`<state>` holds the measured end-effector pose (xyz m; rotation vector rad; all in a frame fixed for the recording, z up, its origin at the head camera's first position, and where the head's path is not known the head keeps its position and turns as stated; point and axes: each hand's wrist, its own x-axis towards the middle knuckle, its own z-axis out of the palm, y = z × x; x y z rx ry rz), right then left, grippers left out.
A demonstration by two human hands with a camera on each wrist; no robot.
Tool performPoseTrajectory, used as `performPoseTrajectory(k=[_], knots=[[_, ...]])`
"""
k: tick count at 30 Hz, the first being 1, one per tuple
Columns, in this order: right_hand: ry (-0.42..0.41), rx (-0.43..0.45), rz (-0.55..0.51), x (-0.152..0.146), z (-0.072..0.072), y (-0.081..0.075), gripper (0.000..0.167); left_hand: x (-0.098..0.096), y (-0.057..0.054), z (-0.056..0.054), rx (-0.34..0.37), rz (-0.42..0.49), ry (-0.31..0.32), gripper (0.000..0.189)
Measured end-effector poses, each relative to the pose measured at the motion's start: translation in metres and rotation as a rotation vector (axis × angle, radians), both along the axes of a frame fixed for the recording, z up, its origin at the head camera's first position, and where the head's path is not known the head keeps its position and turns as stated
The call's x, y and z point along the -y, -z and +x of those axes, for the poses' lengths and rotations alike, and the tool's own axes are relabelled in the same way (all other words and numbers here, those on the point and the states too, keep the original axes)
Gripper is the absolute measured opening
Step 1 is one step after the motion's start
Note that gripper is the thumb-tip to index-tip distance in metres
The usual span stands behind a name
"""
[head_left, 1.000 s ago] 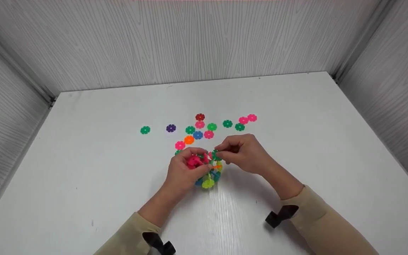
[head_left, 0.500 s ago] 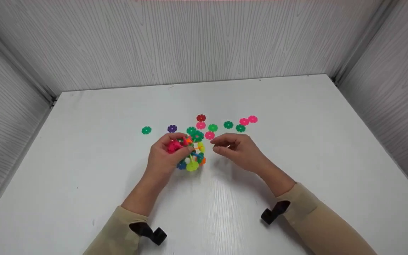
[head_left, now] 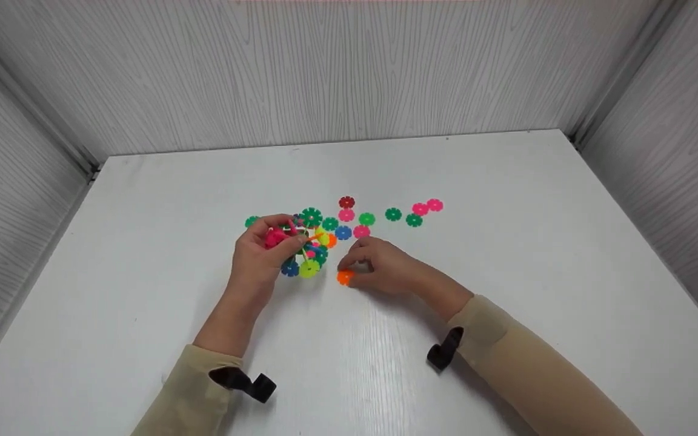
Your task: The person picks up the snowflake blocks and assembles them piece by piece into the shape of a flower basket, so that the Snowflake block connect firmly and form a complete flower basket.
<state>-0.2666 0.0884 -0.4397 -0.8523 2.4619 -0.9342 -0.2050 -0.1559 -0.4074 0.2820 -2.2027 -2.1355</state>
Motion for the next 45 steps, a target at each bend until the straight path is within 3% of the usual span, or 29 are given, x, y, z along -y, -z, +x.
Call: performPoseTrajectory(k=[4, 13, 18, 34, 45], knots=[[0.014, 0.009, -0.048, -0.007, 0.005, 0.001, 0.021, -0.008, 0.004, 0.001, 0.012, -0.001, -0.002, 0.052], [0.218, 0.075, -0.515, -0.039, 0.017, -0.008, 0.013, -0.033, 0.011, 0.009, 0.023, -0.029, 0.07, 0.051], [0.22, 0.023, -0.672, -0.039, 0.022, -0.019, 0.015, -0.044, 0.015, 0.015, 0.016, -0.019, 0.106, 0.044], [0.207, -0.091, -0.677, -0.029, 0.034, -0.021, 0.012, -0.053, 0.024, 0.018, -0.034, -0.051, 0.107, 0.042], [0.181, -0.06, -0.648, -0.032, 0.034, -0.023, 0.008, -0.055, 0.02, 0.02, -0.044, -0.091, 0.127, 0.04]])
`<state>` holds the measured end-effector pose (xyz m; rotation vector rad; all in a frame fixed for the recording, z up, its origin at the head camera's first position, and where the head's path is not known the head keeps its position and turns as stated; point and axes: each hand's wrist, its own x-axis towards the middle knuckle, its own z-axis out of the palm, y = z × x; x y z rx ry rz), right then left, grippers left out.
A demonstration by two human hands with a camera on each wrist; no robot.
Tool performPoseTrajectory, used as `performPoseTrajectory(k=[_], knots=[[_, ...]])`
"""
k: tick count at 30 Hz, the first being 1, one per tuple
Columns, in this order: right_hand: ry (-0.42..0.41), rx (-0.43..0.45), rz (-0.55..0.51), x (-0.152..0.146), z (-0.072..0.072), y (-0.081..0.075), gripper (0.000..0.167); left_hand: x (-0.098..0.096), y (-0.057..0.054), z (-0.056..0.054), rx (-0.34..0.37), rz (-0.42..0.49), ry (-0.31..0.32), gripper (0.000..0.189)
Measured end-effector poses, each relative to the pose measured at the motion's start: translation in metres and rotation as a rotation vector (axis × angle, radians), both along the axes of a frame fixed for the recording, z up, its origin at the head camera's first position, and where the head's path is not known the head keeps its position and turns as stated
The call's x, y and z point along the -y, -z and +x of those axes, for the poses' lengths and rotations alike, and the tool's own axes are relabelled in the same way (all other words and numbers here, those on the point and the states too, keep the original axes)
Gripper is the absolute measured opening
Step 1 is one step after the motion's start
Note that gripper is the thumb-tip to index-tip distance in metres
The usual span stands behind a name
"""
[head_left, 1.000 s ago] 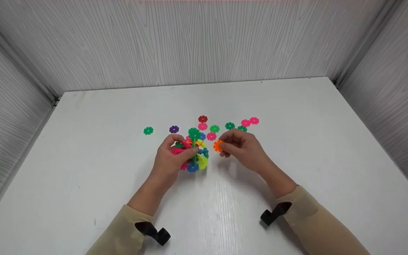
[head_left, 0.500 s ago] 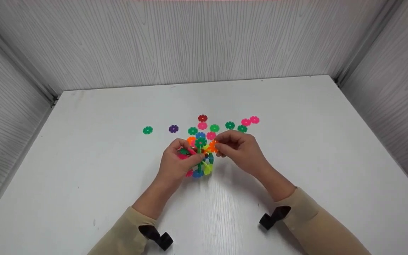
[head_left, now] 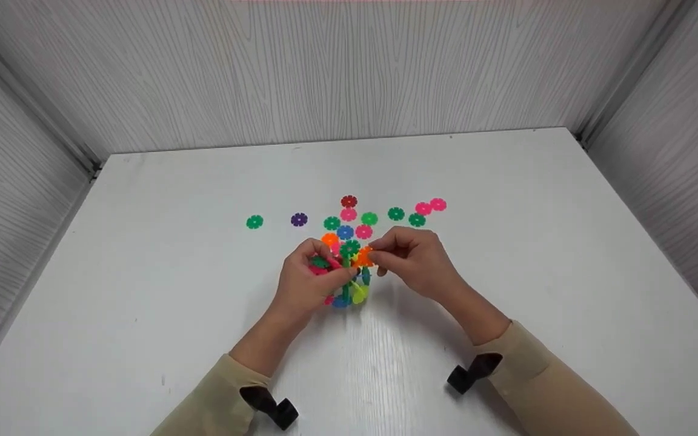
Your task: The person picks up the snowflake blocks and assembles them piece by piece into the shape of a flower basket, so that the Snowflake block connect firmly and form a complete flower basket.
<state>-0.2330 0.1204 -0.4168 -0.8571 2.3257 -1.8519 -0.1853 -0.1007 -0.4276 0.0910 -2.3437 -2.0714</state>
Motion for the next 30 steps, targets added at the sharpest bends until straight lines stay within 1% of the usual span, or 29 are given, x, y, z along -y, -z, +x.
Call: performPoseTrajectory(k=[5, 7, 10, 14, 16, 18, 21, 25, 28, 30], knots=[[-0.022, 0.016, 0.063, 0.0, 0.0, -0.0039, 0.008, -0.0002, -0.0014, 0.0013, 0.002, -0.017, 0.028, 0.041], [-0.032, 0.015, 0.073, -0.0003, -0.0004, -0.0041, 0.009, -0.0011, -0.0014, 0.0014, 0.008, -0.022, 0.04, 0.042], [-0.041, 0.019, 0.048, -0.0015, -0.0025, -0.0033, 0.01, -0.002, -0.0013, 0.0009, 0.024, -0.002, 0.057, 0.042], [-0.053, 0.028, 0.014, -0.003, -0.0053, -0.0022, 0.013, 0.0001, -0.001, -0.0006, 0.033, 0.031, 0.063, 0.04], [-0.05, 0.035, 0.01, -0.0033, -0.0058, -0.0025, 0.014, 0.0024, -0.0011, -0.001, 0.038, 0.033, 0.066, 0.04], [-0.042, 0.039, 0.016, -0.0033, -0.0058, -0.0025, 0.014, 0.0044, -0.001, -0.0011, 0.044, 0.02, 0.079, 0.04], [-0.036, 0.039, 0.028, -0.0025, -0.005, -0.0035, 0.013, 0.0063, -0.0013, -0.0008, 0.062, -0.007, 0.12, 0.043], [-0.028, 0.029, 0.039, -0.0013, -0.004, -0.0052, 0.012, 0.0055, -0.0011, -0.0006, 0.058, -0.031, 0.163, 0.051], [-0.024, 0.023, 0.027, -0.0015, -0.0037, -0.0068, 0.014, 0.0038, -0.0015, -0.0001, 0.048, -0.027, 0.16, 0.054], [-0.024, 0.012, 0.012, -0.0026, -0.004, -0.0073, 0.016, 0.0034, -0.0028, -0.0001, 0.047, -0.016, 0.147, 0.048]])
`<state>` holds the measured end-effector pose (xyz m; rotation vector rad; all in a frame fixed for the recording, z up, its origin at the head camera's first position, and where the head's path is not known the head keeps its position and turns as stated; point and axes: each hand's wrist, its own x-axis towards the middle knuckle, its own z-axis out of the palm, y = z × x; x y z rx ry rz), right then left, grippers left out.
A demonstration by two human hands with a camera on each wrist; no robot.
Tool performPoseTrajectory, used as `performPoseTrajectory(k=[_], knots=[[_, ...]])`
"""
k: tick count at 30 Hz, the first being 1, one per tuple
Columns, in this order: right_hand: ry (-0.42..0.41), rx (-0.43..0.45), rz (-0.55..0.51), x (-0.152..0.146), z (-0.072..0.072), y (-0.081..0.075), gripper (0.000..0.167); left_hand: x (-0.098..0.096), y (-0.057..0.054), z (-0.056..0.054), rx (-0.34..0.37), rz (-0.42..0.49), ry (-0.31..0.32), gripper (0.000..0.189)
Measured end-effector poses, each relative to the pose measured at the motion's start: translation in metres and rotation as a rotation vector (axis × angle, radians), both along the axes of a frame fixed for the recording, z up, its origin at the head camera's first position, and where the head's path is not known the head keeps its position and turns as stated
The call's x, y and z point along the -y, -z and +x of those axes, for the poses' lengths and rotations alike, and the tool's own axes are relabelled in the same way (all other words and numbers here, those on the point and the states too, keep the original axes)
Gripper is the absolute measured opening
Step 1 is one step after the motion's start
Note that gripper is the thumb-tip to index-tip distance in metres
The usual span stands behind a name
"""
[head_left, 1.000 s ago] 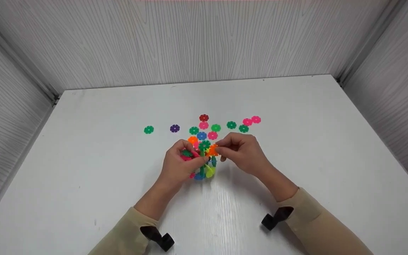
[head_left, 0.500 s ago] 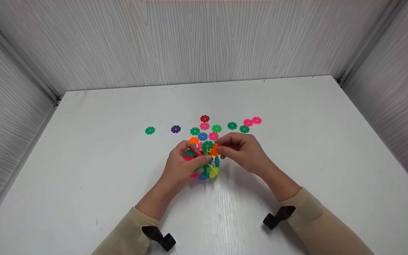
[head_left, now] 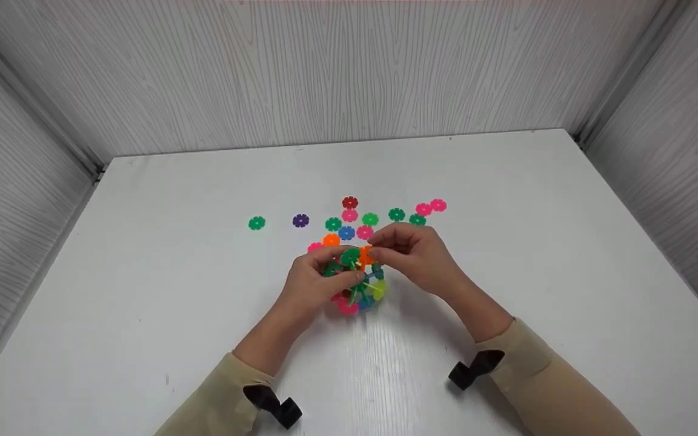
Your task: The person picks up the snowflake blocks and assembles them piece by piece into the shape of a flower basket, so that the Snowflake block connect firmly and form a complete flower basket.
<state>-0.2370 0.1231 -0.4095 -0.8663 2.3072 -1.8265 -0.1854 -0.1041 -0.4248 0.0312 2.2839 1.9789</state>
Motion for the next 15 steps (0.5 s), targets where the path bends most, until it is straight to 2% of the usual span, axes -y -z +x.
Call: performPoseTrajectory(k=[3, 7, 11, 15], knots=[[0.017, -0.024, -0.029, -0.002, -0.004, 0.0, 0.02, 0.003, -0.005, -0.003, -0.002, 0.043, -0.042, 0.04], [0.049, -0.019, -0.02, -0.002, -0.014, 0.002, 0.018, 0.02, -0.019, -0.012, -0.017, 0.115, -0.132, 0.039], [0.023, 0.065, 0.083, 0.006, -0.025, 0.009, 0.021, 0.046, -0.034, -0.019, -0.048, 0.157, -0.205, 0.04], [-0.046, 0.128, 0.237, 0.022, -0.032, 0.016, 0.028, 0.069, -0.041, -0.024, -0.076, 0.178, -0.26, 0.041]])
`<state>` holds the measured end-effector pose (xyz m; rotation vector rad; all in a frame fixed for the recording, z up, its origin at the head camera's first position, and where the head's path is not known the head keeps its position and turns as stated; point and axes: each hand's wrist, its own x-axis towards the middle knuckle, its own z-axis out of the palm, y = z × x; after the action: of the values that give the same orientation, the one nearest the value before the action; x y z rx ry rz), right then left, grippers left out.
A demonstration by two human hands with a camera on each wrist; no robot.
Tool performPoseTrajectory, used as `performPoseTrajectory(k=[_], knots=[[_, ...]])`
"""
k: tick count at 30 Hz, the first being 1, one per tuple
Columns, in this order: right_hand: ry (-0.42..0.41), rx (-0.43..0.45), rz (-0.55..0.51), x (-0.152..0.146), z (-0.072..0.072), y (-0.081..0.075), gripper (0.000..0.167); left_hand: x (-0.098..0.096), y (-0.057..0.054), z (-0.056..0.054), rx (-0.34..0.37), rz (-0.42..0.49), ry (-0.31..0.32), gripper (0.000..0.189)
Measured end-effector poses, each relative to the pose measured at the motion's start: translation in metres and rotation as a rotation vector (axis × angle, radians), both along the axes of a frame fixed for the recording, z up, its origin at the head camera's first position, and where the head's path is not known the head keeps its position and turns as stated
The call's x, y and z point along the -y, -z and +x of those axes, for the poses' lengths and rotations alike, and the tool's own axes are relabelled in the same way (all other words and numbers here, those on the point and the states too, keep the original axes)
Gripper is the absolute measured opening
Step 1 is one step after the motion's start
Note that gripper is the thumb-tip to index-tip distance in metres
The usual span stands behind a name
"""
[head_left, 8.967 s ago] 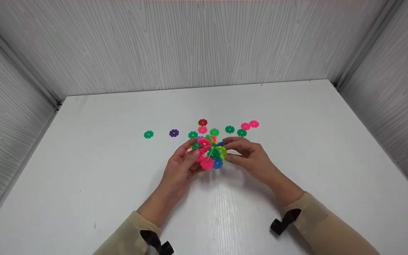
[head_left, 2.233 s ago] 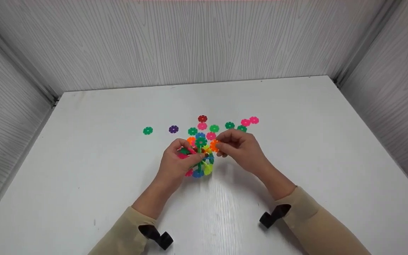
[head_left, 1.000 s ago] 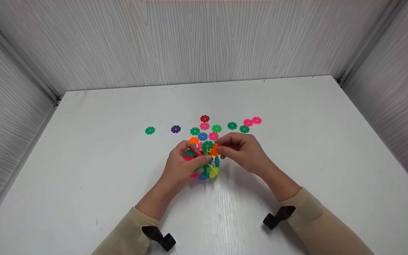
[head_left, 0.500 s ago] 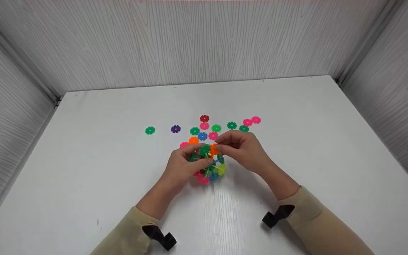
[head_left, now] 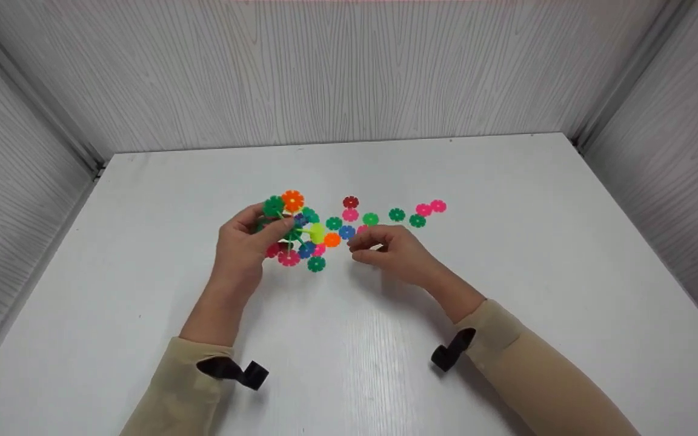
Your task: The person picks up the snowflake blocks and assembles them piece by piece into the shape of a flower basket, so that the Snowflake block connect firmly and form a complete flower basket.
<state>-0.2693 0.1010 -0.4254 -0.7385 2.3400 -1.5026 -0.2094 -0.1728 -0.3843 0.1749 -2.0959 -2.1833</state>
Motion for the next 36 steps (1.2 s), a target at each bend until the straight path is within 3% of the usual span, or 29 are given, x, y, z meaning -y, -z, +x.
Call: performPoseTrajectory(k=[4, 9, 13, 17, 24, 29, 33, 36], knots=[[-0.062, 0.017, 0.118, 0.02, -0.005, 0.006, 0.029, 0.013, -0.001, -0.003, 0.015, 0.02, -0.059, 0.047], [-0.106, 0.019, 0.201, 0.042, -0.011, 0.012, 0.037, 0.018, 0.0, -0.006, 0.022, 0.053, -0.084, 0.05], [-0.147, -0.046, 0.328, 0.054, -0.013, 0.012, 0.046, 0.017, 0.001, -0.007, 0.031, 0.058, -0.083, 0.051], [-0.199, -0.13, 0.443, 0.057, -0.012, 0.011, 0.043, 0.015, 0.002, -0.006, 0.042, 0.041, -0.084, 0.051], [-0.243, -0.104, 0.419, 0.043, -0.005, 0.012, 0.025, 0.011, 0.005, -0.006, 0.044, 0.008, -0.074, 0.047], [-0.255, -0.061, 0.363, 0.033, 0.003, 0.015, 0.038, 0.007, 0.005, -0.006, 0.055, -0.012, -0.055, 0.048], [-0.296, -0.129, 0.418, 0.037, 0.01, 0.015, 0.052, 0.007, 0.006, -0.007, 0.058, -0.019, -0.054, 0.048], [-0.323, -0.201, 0.473, 0.04, 0.013, 0.014, 0.048, 0.007, 0.006, -0.006, 0.059, -0.022, -0.054, 0.049]])
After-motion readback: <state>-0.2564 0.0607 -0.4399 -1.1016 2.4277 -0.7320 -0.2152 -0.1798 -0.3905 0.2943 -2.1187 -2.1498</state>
